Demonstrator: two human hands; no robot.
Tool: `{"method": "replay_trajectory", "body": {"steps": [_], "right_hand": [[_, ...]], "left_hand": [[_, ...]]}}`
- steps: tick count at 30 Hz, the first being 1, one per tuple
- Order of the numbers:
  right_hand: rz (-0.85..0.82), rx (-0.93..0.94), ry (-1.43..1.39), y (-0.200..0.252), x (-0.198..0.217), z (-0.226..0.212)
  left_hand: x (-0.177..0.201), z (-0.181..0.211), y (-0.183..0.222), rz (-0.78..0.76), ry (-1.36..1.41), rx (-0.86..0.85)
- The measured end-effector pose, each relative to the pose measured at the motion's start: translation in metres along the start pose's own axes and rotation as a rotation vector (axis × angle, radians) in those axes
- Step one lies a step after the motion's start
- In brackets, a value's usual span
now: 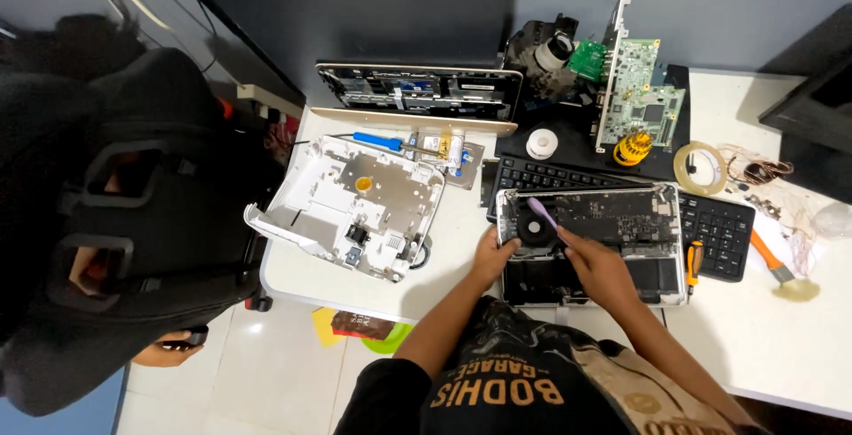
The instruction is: Cleaning and disassembling laptop components using a brush and screwdriver
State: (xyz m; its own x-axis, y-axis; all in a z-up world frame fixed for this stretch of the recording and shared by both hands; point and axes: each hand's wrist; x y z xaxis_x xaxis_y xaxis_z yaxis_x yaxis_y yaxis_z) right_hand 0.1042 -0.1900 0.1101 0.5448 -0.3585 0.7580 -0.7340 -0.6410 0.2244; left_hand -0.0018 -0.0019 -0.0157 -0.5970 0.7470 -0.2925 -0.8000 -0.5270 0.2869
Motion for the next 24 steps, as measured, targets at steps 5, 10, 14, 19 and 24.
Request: {"method": "replay_trajectory", "body": {"steps": [5, 10, 14, 19, 24], "right_hand": [[-0.029, 0.062, 0.142, -0.017, 0.007, -0.039], [-0.071, 0.130, 0.290, -0.023, 0.003, -0.049], [-0.148, 0.052, 0.236, -0.013, 0.013, -0.052], [-0.176, 0.012, 0.233, -0.004, 0.004, -0.019], [-0.133, -0.010, 0.112, 0.004, -0.011, -0.001]], "left_hand": [[-0.004, 0.001, 0.002, 0.032, 0.034, 0.000], [-0.004, 0.005, 0.006, 0.046, 0.063, 0.043], [-0.003, -0.002, 0.003, 0.021, 0.123, 0.056], [0.003, -0.022, -0.004, 0.009, 0.142, 0.069], [0.000, -0.011, -0.003, 0.020, 0.114, 0.100]]}}
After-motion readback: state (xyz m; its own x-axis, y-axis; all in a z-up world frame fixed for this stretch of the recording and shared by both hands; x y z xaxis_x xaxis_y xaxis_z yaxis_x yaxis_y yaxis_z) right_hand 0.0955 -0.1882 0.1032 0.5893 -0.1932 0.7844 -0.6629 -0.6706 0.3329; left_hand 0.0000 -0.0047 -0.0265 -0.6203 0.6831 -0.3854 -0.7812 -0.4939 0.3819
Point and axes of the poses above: each hand's wrist, its own y-axis away from the middle knuckle, its own x-axis out of the back of the hand, z = x × y, and after that the axes turned 2 degrees about y, right-handed
